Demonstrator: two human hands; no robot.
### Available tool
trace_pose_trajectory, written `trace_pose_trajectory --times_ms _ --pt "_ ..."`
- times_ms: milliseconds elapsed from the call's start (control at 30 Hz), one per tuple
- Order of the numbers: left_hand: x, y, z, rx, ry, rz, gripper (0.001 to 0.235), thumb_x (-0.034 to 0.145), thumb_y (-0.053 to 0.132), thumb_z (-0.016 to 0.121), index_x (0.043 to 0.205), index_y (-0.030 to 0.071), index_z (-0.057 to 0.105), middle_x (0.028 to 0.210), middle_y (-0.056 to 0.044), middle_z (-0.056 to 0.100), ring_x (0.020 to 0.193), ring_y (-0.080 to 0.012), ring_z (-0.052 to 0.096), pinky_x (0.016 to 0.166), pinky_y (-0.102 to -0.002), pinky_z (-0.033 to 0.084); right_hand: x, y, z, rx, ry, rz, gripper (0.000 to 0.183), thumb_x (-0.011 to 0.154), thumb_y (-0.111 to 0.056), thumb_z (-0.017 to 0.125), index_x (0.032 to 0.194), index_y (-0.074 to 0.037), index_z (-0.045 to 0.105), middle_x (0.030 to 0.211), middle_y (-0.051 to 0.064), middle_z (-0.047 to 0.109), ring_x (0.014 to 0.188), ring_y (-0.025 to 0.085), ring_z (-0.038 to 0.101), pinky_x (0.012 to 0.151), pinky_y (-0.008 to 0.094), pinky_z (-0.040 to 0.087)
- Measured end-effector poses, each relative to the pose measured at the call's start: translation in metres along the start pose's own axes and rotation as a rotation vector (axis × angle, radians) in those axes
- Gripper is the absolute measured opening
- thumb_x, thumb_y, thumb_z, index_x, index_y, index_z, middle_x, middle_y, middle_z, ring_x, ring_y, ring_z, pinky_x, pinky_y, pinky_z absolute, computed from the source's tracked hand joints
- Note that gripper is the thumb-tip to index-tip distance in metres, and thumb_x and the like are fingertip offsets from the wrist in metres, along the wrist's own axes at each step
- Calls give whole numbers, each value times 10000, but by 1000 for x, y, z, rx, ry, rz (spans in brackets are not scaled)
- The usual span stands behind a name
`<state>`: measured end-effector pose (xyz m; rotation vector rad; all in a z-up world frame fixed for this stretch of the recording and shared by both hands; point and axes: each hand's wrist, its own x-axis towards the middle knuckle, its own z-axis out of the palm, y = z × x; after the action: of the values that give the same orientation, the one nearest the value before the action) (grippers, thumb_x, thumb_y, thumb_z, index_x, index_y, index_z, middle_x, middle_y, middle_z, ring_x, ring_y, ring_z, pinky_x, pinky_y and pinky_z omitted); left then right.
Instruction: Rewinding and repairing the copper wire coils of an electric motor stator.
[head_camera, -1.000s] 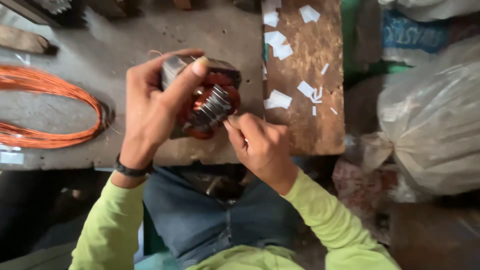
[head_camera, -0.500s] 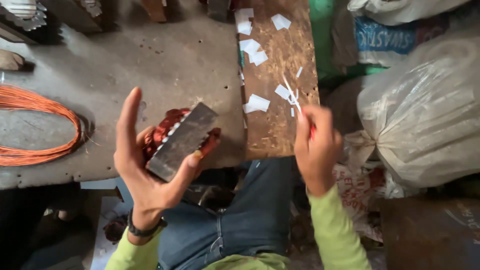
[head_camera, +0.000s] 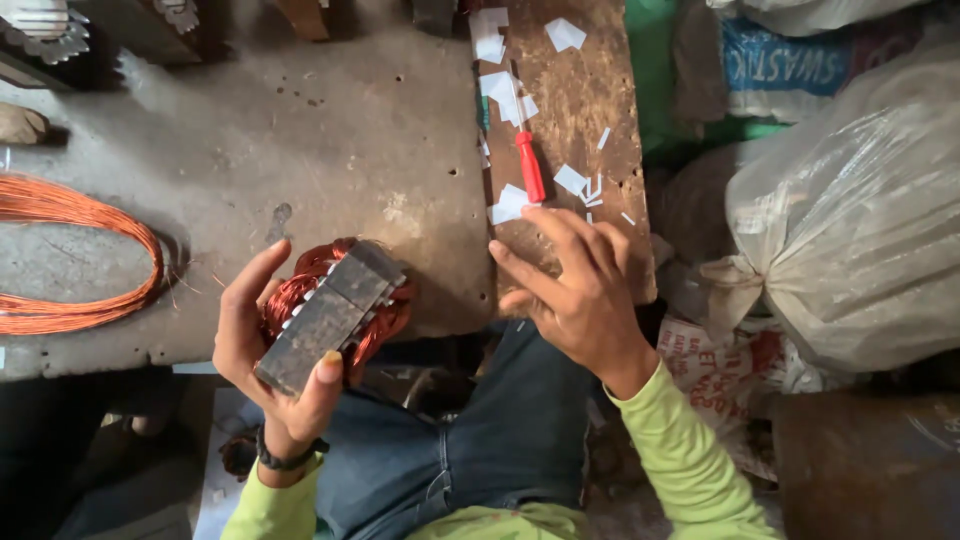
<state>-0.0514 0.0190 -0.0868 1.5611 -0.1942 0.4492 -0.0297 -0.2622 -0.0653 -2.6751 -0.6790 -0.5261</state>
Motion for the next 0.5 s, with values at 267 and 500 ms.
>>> trace_pose_trajectory --times_ms 267,500 --pt "-5 -4 -1 -15 14 11 936 929 572 771 1509 -98 469 1290 -159 650 1077 -163 696 965 -258 555 -4 21 -7 -244 48 -119 503 980 -574 658 1319 -214 751 1501 70 536 1357 295 485 1108 470 310" --pt "-8 7 5 -11 63 -88 1016 885 541 783 1592 -71 384 1079 -140 679 898 -145 713 819 -235 558 -4 15 -9 -47 51 74 442 980 -498 674 1321 -228 749 1525 107 485 1377 292 469 1133 478 289"
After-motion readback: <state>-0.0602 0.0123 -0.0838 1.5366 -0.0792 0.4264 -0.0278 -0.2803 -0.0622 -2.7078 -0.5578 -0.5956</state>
